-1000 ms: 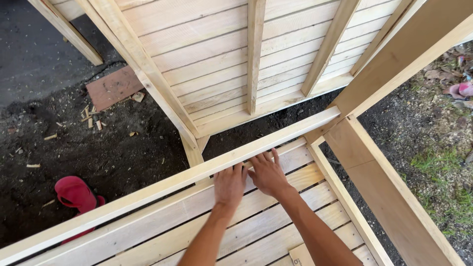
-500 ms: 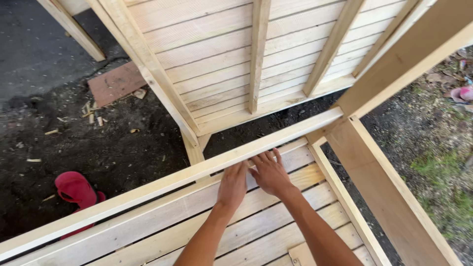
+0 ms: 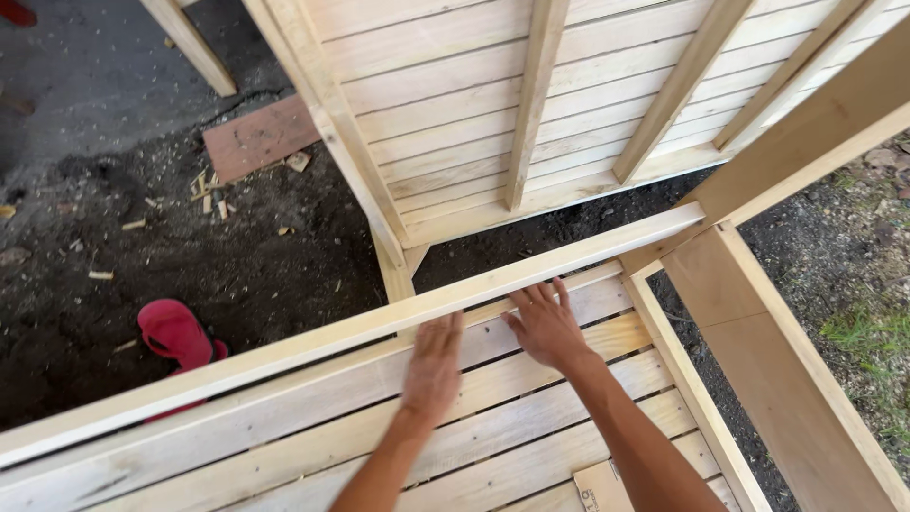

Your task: The person sands the wooden slats and rails of an outdoor frame structure, rubbing a sanding block by hand along the horizontal rails and slat surfaces. They work their way around the structure, sanding different sections of the rails and deck boards.

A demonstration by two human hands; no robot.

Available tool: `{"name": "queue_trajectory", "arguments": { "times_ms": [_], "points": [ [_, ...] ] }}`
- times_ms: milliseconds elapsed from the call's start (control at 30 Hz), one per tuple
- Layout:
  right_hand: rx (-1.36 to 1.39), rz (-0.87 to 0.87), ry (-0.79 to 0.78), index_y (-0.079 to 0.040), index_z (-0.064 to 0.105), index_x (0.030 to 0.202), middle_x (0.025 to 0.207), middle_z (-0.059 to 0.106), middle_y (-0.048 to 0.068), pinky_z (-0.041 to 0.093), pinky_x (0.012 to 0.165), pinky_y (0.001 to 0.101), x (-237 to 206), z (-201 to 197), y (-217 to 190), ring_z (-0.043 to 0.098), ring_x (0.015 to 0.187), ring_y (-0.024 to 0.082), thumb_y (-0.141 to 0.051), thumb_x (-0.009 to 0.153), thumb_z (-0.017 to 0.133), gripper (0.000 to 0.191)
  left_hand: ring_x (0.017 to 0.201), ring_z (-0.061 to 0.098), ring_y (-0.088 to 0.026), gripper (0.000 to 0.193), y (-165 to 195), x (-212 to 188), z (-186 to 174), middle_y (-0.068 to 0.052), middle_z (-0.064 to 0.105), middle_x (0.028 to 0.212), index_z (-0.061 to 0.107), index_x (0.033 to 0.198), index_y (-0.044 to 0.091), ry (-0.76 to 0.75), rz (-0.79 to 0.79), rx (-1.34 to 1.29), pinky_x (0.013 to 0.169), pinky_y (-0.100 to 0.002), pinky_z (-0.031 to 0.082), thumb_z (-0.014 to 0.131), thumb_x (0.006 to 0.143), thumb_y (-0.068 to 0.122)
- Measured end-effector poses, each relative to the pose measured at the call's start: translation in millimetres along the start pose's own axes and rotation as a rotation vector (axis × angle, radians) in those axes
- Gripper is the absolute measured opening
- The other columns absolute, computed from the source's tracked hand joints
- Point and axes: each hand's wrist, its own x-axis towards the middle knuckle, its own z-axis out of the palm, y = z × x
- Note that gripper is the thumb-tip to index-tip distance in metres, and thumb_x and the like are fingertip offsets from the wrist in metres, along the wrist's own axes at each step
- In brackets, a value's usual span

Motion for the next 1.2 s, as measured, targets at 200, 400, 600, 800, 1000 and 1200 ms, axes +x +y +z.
{"name": "queue_trajectory", "arguments": {
  "times_ms": [200,400,600,800,1000,1200],
  "points": [
    [-0.091,0.067,-0.088,-0.012,0.049,0.139,0.144,0.048,0.011,0.011,0.126,0.0552,-0.2,4.8,-4.2,0.037,0.144,0.03,-0.036,0.103,0.049,0.043,0.145,0.037,-0.036,0.065,-38.1,-20.8,-22.9,-0.024,0.047,0.149,0.043,0.143,-0.008,-0.131,-0.181,-0.025,0.125,-0.05,0.022,0.057,0.08,-0.01],
    [-0.106,0.024,-0.05,-0.009,0.048,0.139,0.144,0.048,0.013,0.018,0.121,0.0551,-3.0,-10.1,-16.2,0.037,0.143,0.033,-0.038,0.098,0.055,0.051,0.139,0.045,-0.035,0.069,-55.3,-37.1,-48.0,-0.023,0.053,0.147,0.05,0.144,-0.007,0.021,-0.061,-0.048,0.12,-0.045,0.033,0.056,0.076,-0.015],
    [0.264,0.106,-0.12,-0.015,0.076,0.119,0.116,0.074,0.01,0.057,0.092,0.0475,-39.2,-97.6,-74.4,0.072,0.097,0.028,-0.036,0.098,0.051,0.039,0.115,0.067,-0.032,0.05,-81.3,-49.7,-80.2,-0.014,0.068,0.129,0.058,0.139,0.007,-0.096,-0.46,-0.372,0.102,-0.039,0.056,0.053,0.091,-0.008],
    [0.27,-0.25,0.716,-0.002,0.072,0.088,0.077,0.067,0.013,0.051,0.056,0.0417,-25.4,-173.8,-100.8,0.062,0.065,0.024,-0.031,0.11,0.05,0.042,0.097,0.07,-0.04,0.043,-29.5,-6.8,-55.2,-0.023,0.072,0.106,0.07,0.113,0.001,0.317,-0.143,-0.129,0.09,-0.048,0.056,0.063,0.071,-0.007],
    [-0.002,-0.107,0.505,-0.01,0.058,0.062,0.049,0.055,0.009,0.041,0.061,0.0443,7.7,-156.5,-92.2,0.052,0.048,0.028,-0.028,0.107,0.048,0.05,0.108,0.065,-0.04,0.031,-17.4,26.8,-45.5,-0.024,0.067,0.115,0.066,0.116,-0.005,-0.184,-0.359,-0.274,0.097,-0.046,0.054,0.064,0.086,-0.003],
    [0.025,-0.166,0.592,-0.009,0.058,0.062,0.056,0.06,0.009,0.039,0.064,0.0459,2.1,-148.8,-87.4,0.057,0.055,0.031,-0.026,0.107,0.049,0.049,0.118,0.062,-0.042,0.044,-24.5,-6.5,-52.2,-0.023,0.066,0.116,0.065,0.114,-0.009,0.164,-0.015,-0.249,0.092,-0.045,0.055,0.061,0.07,-0.013]
  ]
}}
